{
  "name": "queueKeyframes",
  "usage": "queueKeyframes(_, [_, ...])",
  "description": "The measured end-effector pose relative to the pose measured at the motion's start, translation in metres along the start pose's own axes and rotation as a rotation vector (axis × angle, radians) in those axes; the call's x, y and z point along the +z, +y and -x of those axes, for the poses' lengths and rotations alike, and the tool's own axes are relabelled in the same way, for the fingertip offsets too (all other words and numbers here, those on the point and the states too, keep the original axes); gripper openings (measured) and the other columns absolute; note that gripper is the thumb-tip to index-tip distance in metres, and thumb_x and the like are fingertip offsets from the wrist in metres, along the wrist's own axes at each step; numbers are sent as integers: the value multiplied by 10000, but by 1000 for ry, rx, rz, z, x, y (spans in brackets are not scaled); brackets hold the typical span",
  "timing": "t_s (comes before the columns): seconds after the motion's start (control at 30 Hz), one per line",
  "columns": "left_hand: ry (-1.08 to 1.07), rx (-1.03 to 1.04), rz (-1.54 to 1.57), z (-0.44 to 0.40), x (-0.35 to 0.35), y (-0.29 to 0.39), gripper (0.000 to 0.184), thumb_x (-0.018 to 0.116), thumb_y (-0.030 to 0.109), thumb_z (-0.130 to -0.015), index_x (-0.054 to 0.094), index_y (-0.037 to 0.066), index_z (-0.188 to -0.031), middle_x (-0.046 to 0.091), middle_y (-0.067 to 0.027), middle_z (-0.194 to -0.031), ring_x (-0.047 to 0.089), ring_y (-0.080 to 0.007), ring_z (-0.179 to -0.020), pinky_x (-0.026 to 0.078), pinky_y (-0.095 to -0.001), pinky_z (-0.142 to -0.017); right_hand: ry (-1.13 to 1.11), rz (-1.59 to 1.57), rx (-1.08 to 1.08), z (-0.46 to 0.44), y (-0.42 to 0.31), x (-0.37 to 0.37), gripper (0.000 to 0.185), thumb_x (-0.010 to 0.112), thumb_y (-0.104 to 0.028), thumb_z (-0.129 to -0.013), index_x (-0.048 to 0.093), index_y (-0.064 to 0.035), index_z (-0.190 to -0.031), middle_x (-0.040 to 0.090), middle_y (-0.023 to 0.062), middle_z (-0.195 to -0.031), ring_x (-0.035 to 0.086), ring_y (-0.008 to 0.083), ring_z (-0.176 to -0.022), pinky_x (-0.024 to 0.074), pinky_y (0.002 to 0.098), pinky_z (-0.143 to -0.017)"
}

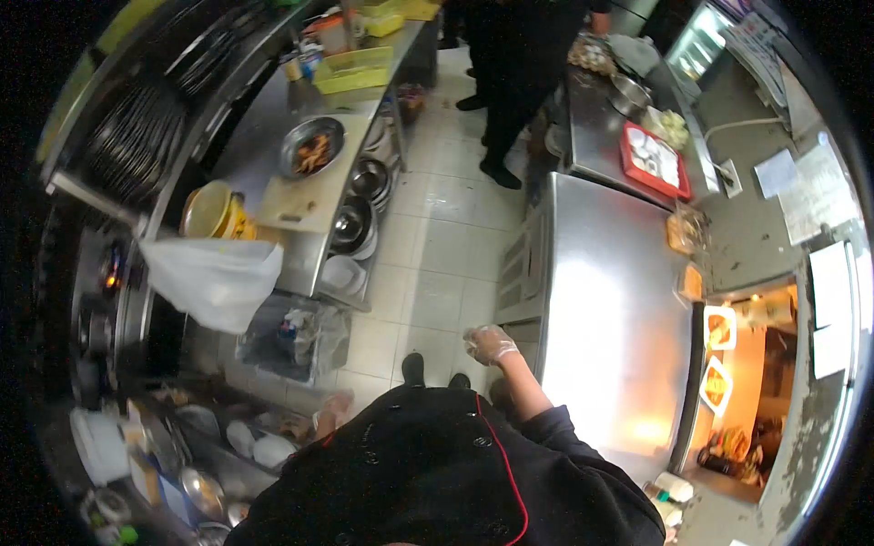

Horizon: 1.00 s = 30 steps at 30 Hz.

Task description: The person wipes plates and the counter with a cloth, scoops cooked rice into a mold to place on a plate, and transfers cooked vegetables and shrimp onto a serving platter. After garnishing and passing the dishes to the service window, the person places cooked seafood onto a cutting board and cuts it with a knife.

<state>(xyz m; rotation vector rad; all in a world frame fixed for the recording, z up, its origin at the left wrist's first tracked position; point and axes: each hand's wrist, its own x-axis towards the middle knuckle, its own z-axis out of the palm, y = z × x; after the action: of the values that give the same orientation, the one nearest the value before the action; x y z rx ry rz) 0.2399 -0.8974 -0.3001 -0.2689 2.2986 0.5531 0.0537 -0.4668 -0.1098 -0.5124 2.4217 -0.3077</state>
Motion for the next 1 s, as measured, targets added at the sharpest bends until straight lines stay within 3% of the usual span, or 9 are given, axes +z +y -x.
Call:
queueKeyframes(0.17, [-72,300,-162,-100,-51,52,320,418,291,-868,636,58,-894,642,-167,-862,609,-367,-842,484,-446,-768,-93,-45,180,-2,39,24,282,526,-276,-821,617,-105,-1026,634,170,-970,590,325,-965,465,428,-826])
queueKeyframes(0.3, [-3,548,-261,-191,-102,152,324,403,293,-878,622,53,-887,637,-175,-831,605,-380,-828,483,-452,-769,119,-214,197,20,54,-1,286,500,-267,-834,619,-90,-1023,619,211,-919,578,369,-907,454,461,-782])
queueKeyframes(0.43, [111,478,-301,-310,-120,259,299,450,316,-863,631,111,-982,644,-166,-934,604,-370,-902,475,-460,-809,385,-334,322,25,73,-30,261,507,-274,-834,628,-108,-996,622,195,-879,582,372,-862,458,455,-774])
queueKeyframes(0.63, [332,638,-130,-346,-229,481,206,500,205,-816,653,90,-892,642,-160,-912,606,-343,-880,480,-417,-794,511,-473,467,-7,122,-103,221,533,-247,-837,641,-100,-961,632,172,-838,601,341,-808,471,431,-752])
queueKeyframes(0.7, [495,859,125,-431,-210,517,223,501,108,-784,626,104,-969,641,-149,-920,607,-334,-869,486,-414,-763,536,-502,425,-23,140,-126,205,515,-209,-838,636,-94,-958,630,177,-830,599,351,-796,469,441,-735])
queueKeyframes(0.77, [450,1120,409,-443,-243,580,246,497,41,-750,620,92,-957,653,-133,-904,615,-316,-862,487,-391,-765,588,-543,370,-38,157,-138,197,476,-154,-838,618,-82,-955,620,196,-818,585,387,-793,458,478,-717])
queueKeyframes(0.87, [382,1085,183,-474,-291,682,263,513,38,-731,651,104,-945,664,-110,-945,624,-283,-871,490,-357,-764,546,-753,364,-70,191,-141,203,526,-149,-825,661,-94,-966,652,160,-875,625,308,-815,490,379,-714])
queueKeyframes(0.97, [326,1050,131,-558,-300,763,209,536,76,-738,688,126,-874,673,-100,-909,633,-271,-845,496,-348,-758,636,-910,419,-94,207,-141,265,446,-94,-791,670,-110,-932,624,190,-834,587,381,-801,468,458,-747])
queueKeyframes(1.0, [349,1071,176,-589,-304,799,183,545,102,-751,701,136,-840,675,-103,-874,636,-274,-827,497,-353,-754,615,-752,478,-101,211,-144,269,438,-73,-792,683,-111,-897,633,172,-859,598,353,-802,475,420,-753])
